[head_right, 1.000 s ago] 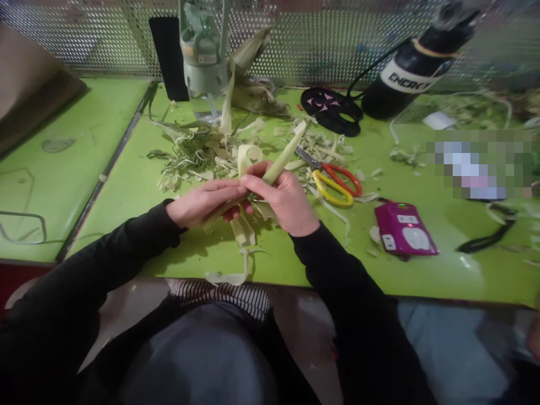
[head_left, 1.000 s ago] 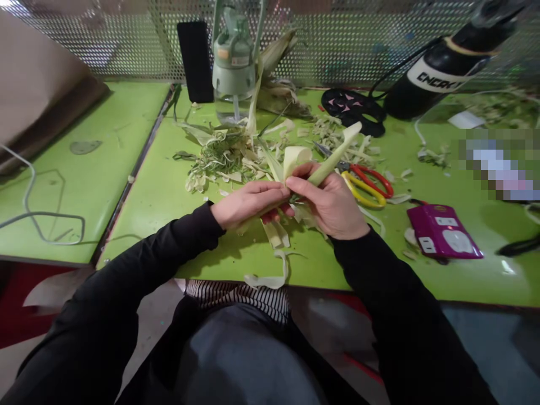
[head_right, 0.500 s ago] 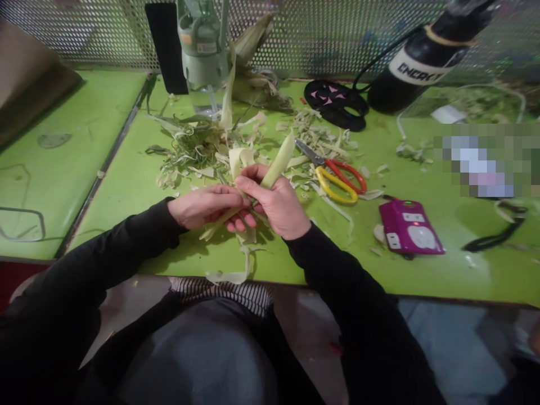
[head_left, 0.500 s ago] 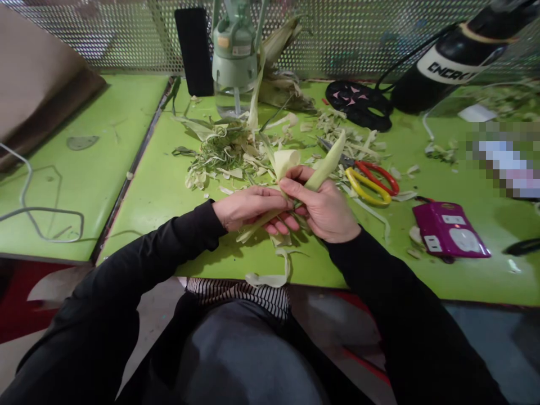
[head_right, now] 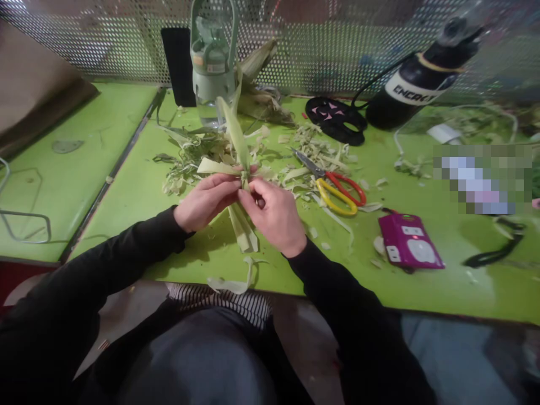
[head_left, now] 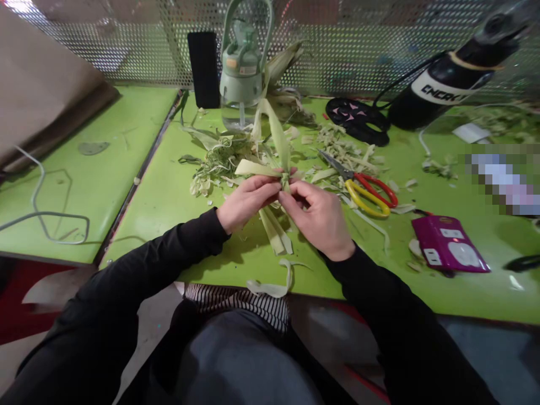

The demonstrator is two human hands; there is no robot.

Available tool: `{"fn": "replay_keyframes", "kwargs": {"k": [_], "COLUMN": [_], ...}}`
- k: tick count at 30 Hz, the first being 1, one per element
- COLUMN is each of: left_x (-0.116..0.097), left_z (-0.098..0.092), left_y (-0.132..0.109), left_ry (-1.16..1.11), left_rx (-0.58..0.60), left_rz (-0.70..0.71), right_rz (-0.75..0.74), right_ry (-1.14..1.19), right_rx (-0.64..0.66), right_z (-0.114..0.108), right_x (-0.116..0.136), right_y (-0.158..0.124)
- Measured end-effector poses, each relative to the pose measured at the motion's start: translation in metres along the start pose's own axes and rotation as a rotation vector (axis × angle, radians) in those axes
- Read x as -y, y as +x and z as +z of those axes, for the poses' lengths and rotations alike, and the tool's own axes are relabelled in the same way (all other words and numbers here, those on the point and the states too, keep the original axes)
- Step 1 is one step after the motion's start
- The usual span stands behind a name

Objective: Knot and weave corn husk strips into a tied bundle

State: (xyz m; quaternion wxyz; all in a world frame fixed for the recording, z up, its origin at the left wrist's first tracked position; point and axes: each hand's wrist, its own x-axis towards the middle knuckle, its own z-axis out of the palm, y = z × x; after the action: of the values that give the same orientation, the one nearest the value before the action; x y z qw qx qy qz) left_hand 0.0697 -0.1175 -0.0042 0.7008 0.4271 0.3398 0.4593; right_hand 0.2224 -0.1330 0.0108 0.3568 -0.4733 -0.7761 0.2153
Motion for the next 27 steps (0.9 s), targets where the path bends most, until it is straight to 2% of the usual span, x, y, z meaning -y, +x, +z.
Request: {"fn": "replay_keyframes", "kwargs": {"k": [2,5,11,18,21,25,27], "left_x": [0.000,-0.002,-0.001,0.003,0.003,-0.003,-0.007], "left_z": [-0.002,-0.005,-0.008,-0.007,-0.006,-0.008,-0.011], "left_y": [0.000,0.000,0.000,-0.003,-0.003,0.000,0.002], "left_ry": [0.019,-0.013,-0.015,-0.057,-0.069,-0.073,-0.064], "left_rx": [0.044,0.046,0.062,-0.016,0.002,0.027,0.035], "left_rz": [0.004,0.013,0.029,-0.024,-0.028,-0.037,-0.073], "right_rz": [0.019,0.019,-0.131,-0.270,-0.291,-0.272,-0.228], "right_ry": [0.038,0.018,-0.185,-0.309,-0.355,-0.293,-0.204], "right_rx": [0.025,0.023,-0.023,0.027,0.043,0.056,0.001], "right_z": [-0.003,-0.007,-0.004,0.000,0.003,0.002,-0.004], "right_x": [0.001,0.002,0.001,-0.003,-0.005,-0.005,-0.005], "right_y": [0.000,0.000,-0.004,-0.007,-0.008,-0.006,-0.003]}}
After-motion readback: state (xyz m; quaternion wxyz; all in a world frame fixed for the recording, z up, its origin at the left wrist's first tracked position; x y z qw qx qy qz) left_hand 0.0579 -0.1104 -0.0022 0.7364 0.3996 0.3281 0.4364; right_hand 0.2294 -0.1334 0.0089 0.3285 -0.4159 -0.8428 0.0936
